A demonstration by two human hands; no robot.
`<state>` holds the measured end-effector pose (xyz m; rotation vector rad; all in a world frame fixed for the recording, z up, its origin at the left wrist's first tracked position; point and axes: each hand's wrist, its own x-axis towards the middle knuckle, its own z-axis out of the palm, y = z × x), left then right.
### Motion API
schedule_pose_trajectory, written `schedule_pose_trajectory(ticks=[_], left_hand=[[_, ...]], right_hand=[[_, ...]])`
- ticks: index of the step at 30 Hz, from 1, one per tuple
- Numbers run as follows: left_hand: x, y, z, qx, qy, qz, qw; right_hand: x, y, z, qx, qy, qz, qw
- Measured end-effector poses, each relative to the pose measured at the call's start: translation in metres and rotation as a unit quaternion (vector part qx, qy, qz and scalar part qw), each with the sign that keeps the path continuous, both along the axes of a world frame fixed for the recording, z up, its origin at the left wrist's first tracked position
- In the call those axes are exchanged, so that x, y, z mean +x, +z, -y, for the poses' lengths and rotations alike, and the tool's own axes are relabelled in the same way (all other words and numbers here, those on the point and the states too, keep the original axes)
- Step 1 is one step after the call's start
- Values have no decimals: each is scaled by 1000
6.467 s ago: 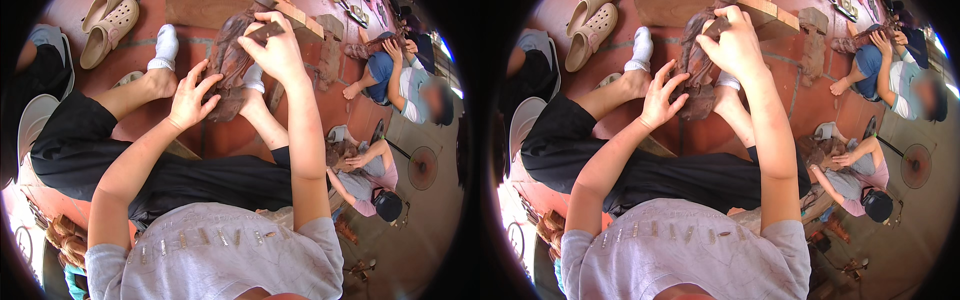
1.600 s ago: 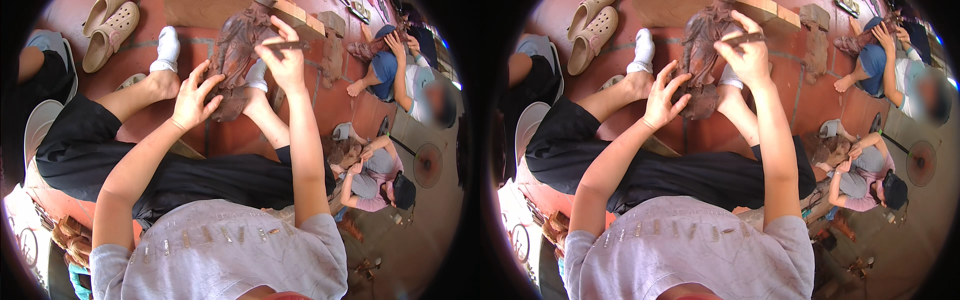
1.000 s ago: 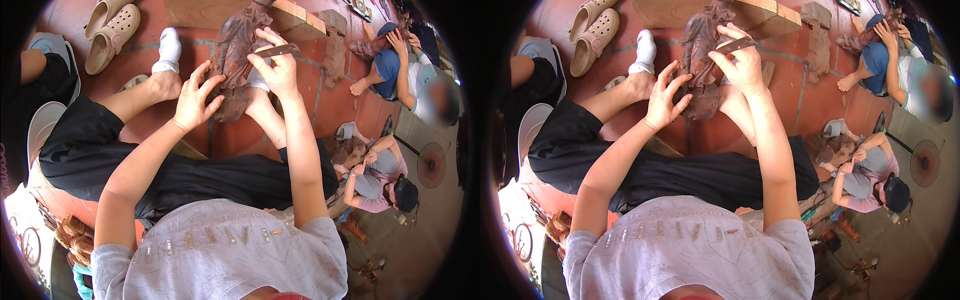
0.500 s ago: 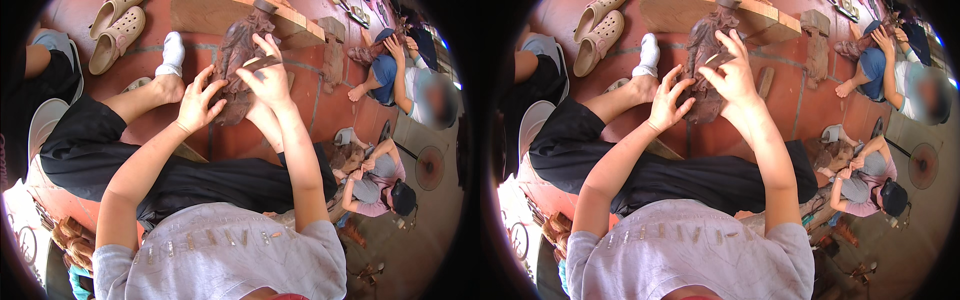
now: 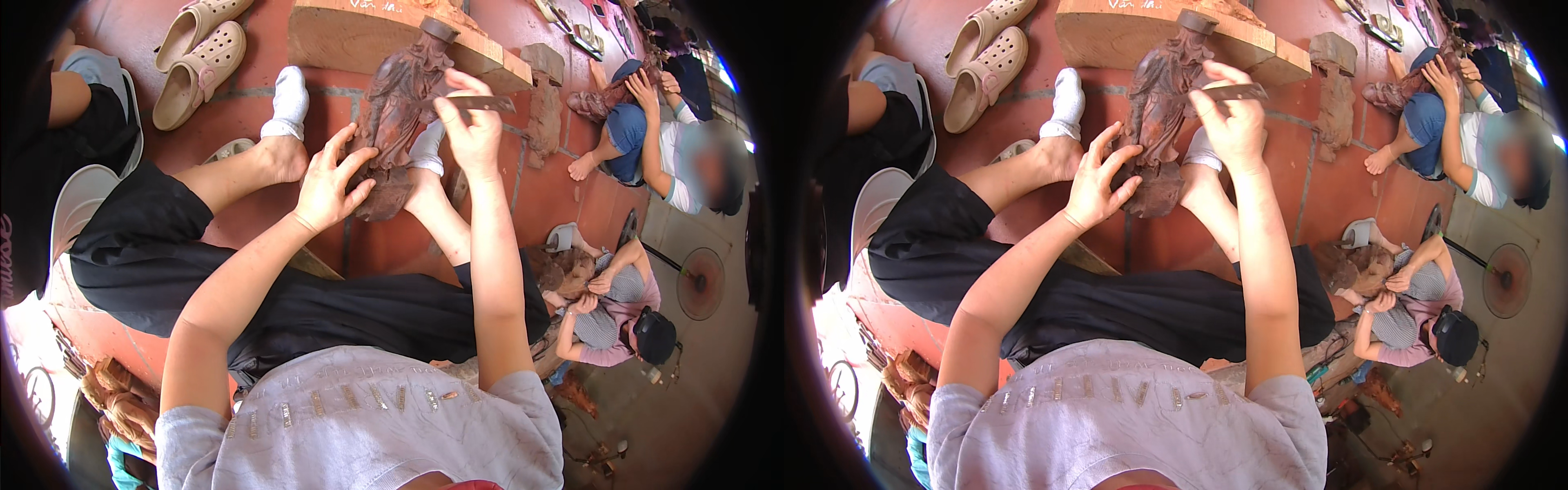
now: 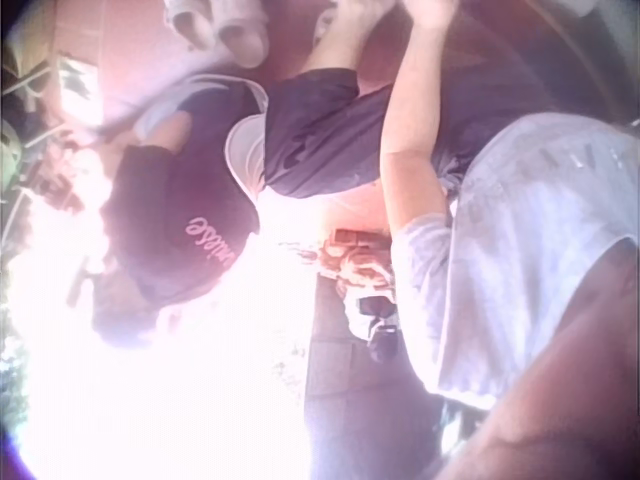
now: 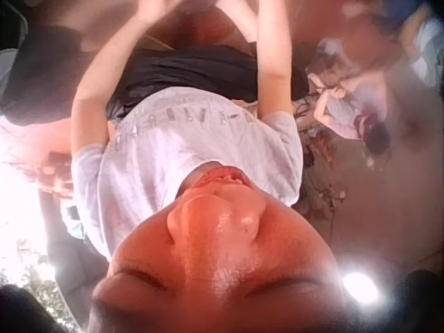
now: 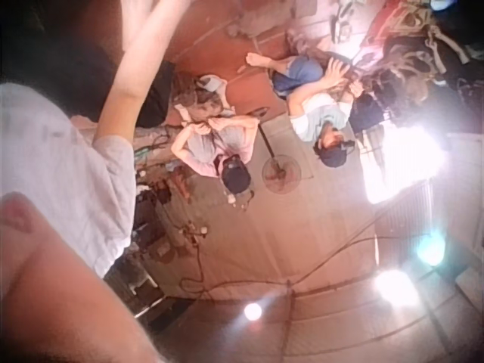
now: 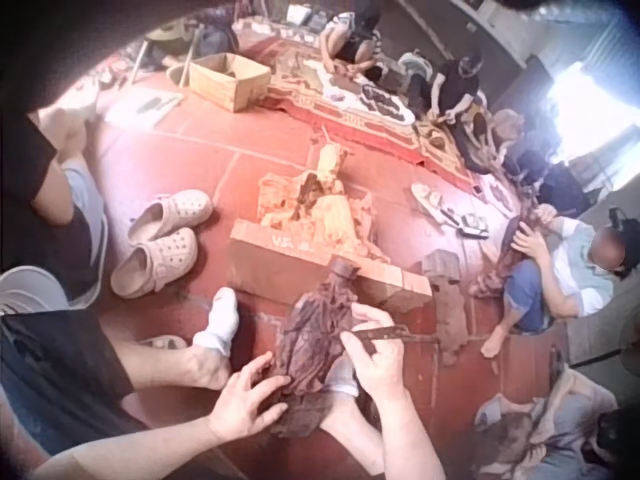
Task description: The person is carving a piece of wood using a chisel. They hold the wood steady with one hand while using the chisel with the other to shape and refine the surface. The person occasionally adjusts their grip and the position of the wood to access different areas.
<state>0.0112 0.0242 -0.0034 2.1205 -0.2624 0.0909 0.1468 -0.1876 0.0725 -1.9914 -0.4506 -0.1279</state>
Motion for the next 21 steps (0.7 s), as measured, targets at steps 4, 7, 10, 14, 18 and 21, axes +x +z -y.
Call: schedule_pose_trajectory(ticks=[4,7,10,14,18,21], left_hand=[[-2,0,0,8,-7,-7,1000],[-2,0,-1,5,-5,-9,1000],[-1,-1,-1,3,-3,-11,1000],[0,-1,-1,8,-6,-11,1000],[0,0,0,10,4,3,1000],[0,0,-3,10,-2,-7,1000]], right_hand=[[-7,4,-2,-77,72,37,994],[-11,3,-8,-121,65,63,989],[5,0,-2,-43,30,14,999],[-3,-7,0,-6,28,-79,996],[-3,-4,-4,-126,52,77,988],[12,0,-4,38,-13,-42,998]])
